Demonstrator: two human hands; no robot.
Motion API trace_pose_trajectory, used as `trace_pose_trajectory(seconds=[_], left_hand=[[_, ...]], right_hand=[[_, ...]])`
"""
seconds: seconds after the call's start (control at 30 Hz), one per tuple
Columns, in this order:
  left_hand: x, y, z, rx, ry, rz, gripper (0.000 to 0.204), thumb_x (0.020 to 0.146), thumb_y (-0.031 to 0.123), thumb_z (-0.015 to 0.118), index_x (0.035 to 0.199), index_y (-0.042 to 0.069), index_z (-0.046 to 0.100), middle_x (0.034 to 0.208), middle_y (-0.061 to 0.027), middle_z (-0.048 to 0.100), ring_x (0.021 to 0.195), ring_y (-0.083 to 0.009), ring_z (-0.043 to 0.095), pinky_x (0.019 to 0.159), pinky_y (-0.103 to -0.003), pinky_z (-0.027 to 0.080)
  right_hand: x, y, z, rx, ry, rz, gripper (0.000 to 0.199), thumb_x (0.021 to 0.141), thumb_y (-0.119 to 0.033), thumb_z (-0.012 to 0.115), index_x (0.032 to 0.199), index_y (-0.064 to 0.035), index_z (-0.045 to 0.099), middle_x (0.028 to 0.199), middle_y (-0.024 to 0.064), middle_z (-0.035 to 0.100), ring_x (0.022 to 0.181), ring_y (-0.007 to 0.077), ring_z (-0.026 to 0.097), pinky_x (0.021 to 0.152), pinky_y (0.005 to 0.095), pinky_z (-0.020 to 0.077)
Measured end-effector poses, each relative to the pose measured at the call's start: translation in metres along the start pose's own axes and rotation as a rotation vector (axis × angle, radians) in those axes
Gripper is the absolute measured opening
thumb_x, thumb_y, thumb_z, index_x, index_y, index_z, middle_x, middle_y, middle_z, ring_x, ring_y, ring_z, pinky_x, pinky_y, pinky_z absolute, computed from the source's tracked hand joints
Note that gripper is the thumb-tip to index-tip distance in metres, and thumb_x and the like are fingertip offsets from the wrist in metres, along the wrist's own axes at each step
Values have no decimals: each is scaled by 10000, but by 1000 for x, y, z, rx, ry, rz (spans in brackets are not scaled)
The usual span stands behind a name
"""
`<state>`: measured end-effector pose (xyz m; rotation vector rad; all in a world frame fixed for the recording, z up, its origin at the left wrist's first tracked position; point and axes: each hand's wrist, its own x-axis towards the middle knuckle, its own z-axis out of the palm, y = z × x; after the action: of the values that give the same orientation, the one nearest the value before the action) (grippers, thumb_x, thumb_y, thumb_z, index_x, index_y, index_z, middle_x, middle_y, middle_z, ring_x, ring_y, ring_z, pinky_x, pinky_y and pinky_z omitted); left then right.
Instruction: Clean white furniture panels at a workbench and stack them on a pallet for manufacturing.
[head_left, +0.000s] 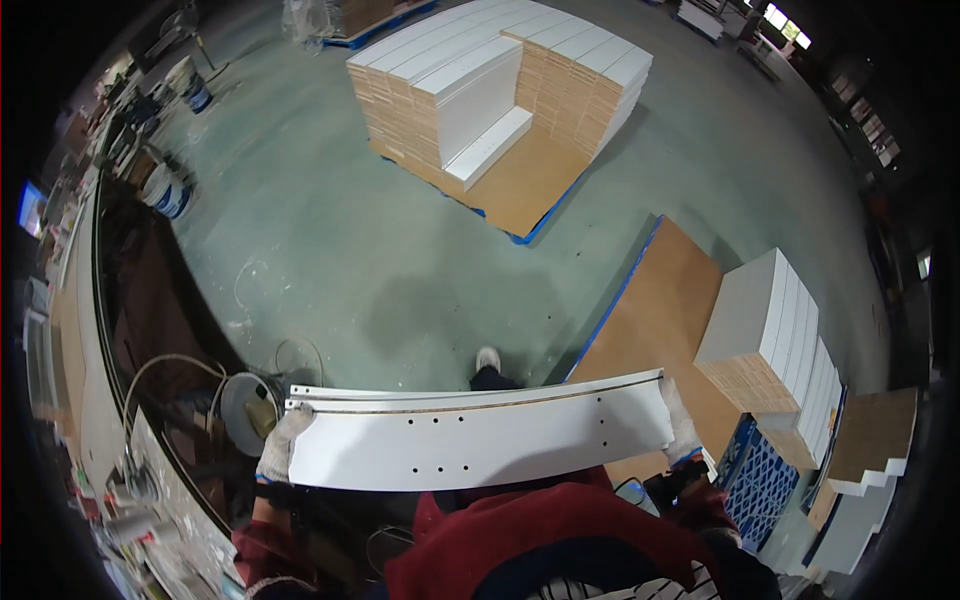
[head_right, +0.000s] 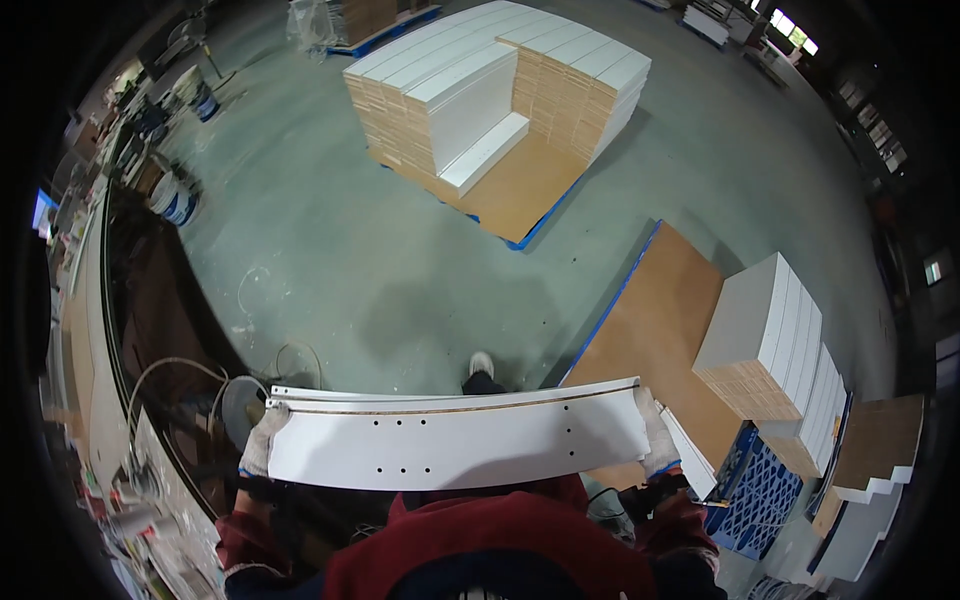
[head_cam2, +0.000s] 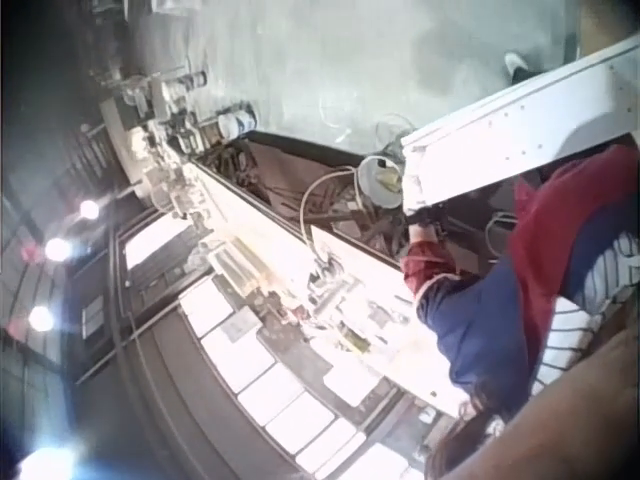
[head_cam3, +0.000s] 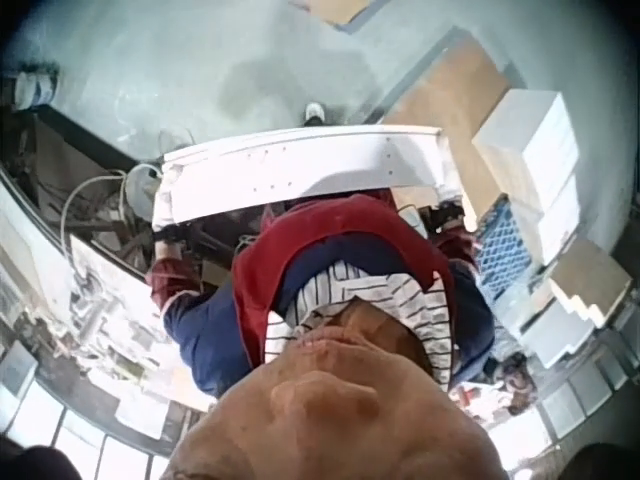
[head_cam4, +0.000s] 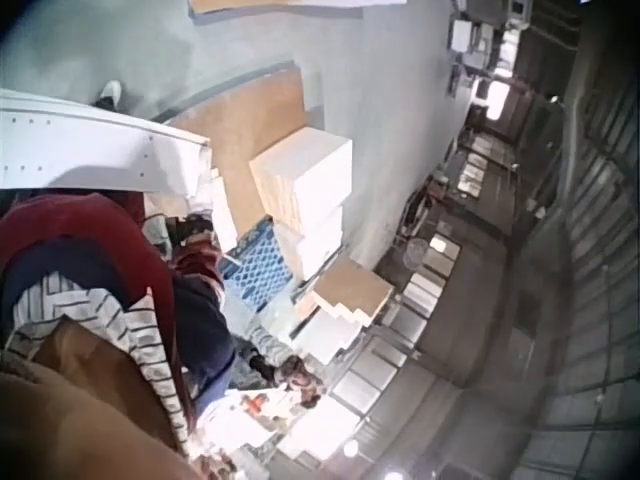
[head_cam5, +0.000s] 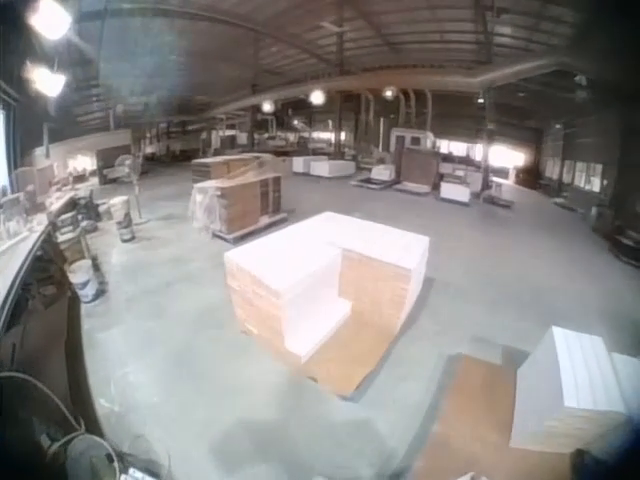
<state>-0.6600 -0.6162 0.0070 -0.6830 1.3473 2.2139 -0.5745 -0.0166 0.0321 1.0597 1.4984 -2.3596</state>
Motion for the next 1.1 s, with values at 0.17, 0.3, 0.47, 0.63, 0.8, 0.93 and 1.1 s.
trace_pose_trajectory(seconds=[0.17,0.3,0.47,0.63,0.8,0.93,1.1], left_hand=[[104,58,58,-29,-36,-57,301,883,216,621,1128,46,575,1024,-49,633,908,-143,614,827,-292,508],[148,88,103,-139,-38,-60,345,885,207,628,1172,31,553,1065,-77,633,941,-187,623,847,-324,519],[180,98,156,-205,2,-16,484,875,251,647,1272,24,487,1220,-88,572,1064,-203,581,937,-334,477],[254,87,152,-43,116,100,410,912,284,588,1224,26,522,1164,-79,597,1007,-192,601,874,-327,505],[342,116,190,-217,174,87,413,913,284,586,1227,25,517,1147,-90,605,1005,-197,607,852,-327,510],[413,165,254,-337,234,-98,532,858,369,649,1244,31,507,1189,-138,592,1021,-258,613,888,-371,513],[512,162,288,-247,429,-165,539,819,387,686,1201,32,548,1097,-99,629,964,-218,628,857,-362,513]], right_hand=[[107,-28,1,157,110,-16,534,922,-538,480,1178,-77,570,1083,57,620,925,154,591,794,292,486],[203,-94,21,-21,6,65,513,942,-519,445,1162,-71,562,1056,72,617,918,173,598,803,311,498],[295,-193,57,-40,-66,139,461,961,-446,461,1258,-98,522,1152,0,583,1009,114,546,835,263,459],[418,-255,80,-884,-371,-316,472,966,-407,459,1333,-111,452,1263,25,528,1078,123,529,876,261,446],[514,-310,147,-284,-175,242,497,981,-446,391,1295,-63,423,1181,61,544,1069,163,543,897,301,447],[610,-342,177,-522,-227,269,367,972,-350,371,1238,-103,430,1163,44,524,1075,181,497,978,303,363],[761,-351,121,322,-479,454,466,1000,-415,355,1266,-39,427,1167,62,537,1088,195,512,977,314,383]])
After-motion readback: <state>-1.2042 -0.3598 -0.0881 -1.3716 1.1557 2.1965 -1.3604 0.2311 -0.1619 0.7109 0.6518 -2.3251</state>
